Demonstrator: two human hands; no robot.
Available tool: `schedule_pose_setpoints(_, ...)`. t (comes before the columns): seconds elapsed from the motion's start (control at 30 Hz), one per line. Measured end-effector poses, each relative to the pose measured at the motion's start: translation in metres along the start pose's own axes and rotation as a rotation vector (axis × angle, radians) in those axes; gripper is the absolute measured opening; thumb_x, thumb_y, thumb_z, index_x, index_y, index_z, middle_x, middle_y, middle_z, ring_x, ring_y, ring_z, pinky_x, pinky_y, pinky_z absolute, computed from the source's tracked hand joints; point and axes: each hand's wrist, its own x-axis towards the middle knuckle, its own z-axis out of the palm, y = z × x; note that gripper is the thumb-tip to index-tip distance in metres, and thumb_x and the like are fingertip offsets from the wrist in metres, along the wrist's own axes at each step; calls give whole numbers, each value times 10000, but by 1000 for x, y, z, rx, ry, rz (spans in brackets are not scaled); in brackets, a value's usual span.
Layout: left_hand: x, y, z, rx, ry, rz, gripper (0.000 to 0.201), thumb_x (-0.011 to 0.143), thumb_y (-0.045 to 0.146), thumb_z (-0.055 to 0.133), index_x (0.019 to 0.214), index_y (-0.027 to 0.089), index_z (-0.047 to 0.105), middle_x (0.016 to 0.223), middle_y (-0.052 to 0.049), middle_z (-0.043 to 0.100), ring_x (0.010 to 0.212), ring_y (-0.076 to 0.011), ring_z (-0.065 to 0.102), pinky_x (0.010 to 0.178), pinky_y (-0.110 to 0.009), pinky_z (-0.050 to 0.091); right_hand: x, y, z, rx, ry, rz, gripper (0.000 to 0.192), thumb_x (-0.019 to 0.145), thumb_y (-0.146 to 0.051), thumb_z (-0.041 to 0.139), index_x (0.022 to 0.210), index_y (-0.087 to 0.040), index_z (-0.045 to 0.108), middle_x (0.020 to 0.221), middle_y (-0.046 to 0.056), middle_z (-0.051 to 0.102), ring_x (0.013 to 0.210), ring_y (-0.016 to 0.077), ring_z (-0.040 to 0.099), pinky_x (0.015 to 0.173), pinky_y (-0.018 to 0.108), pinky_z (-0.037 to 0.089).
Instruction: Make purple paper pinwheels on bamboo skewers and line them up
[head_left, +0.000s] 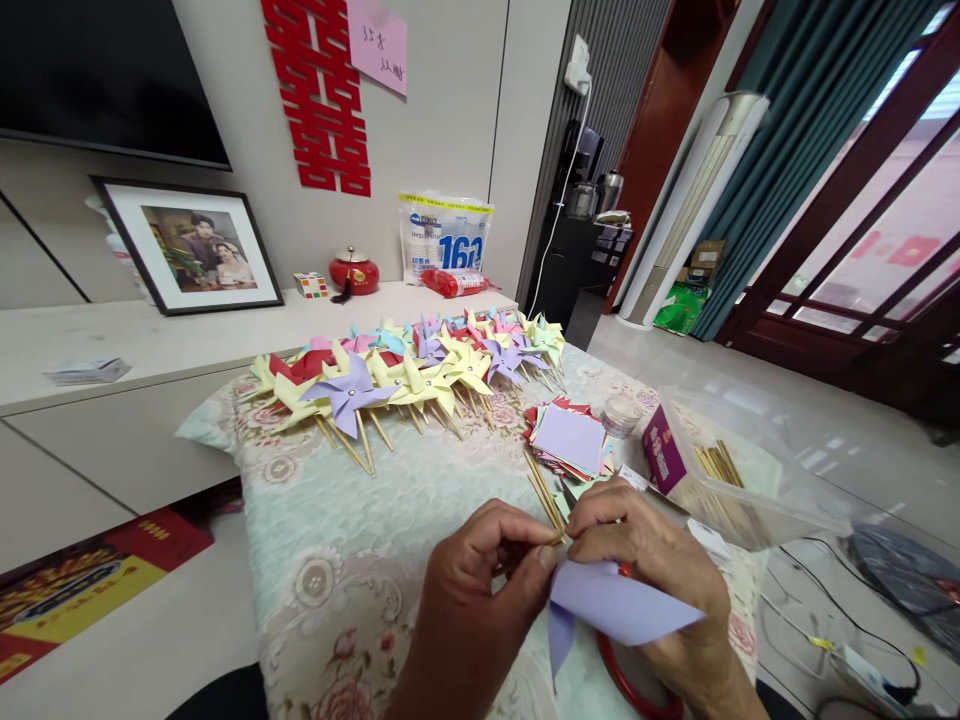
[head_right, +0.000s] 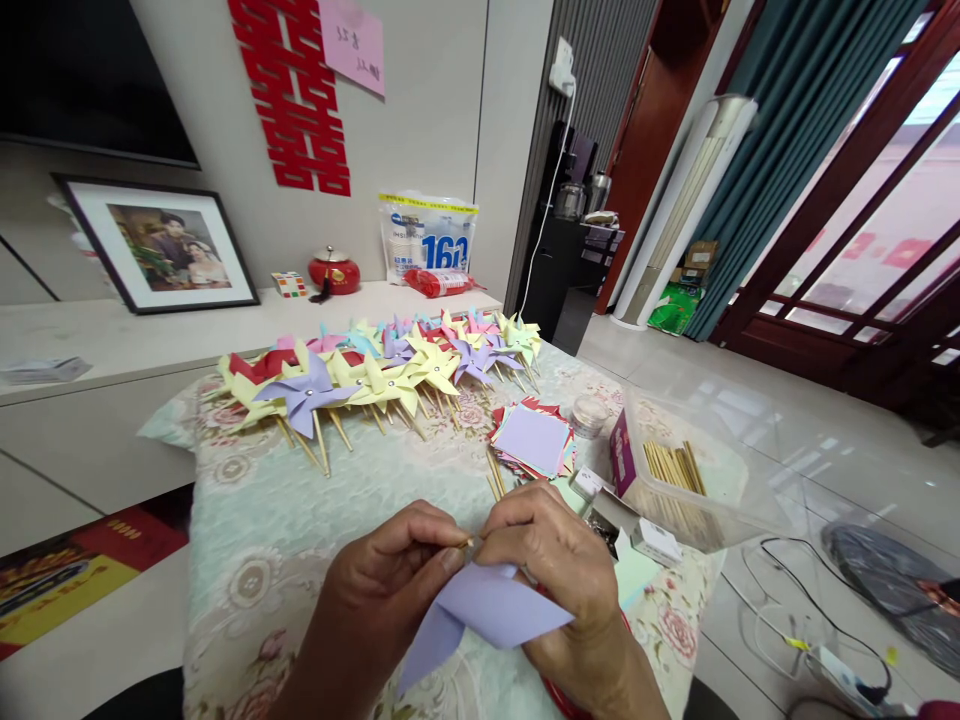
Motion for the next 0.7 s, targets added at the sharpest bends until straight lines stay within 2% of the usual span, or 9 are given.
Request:
schedule_pose_setpoints(0.47, -1, 5, 1, 46, 0, 34, 53, 756, 151, 690, 718, 183, 706, 696, -12, 634, 633, -140, 565, 597, -251, 449, -5, 1, 0, 70, -35, 54, 171, 859, -59, 557, 896, -192, 658, 892, 61, 655, 836, 194, 638, 755, 341, 499)
schedule_pose_setpoints(0.7, -2, 5, 0, 120, 0, 131, 90, 780, 126, 667, 735, 196, 703, 703, -7, 632, 650, -145, 583, 605, -255, 464, -7, 1, 0, 77, -40, 72, 151, 873, -68, 586, 885, -200, 656, 892, 57, 670, 859, 200, 640, 772, 336, 495)
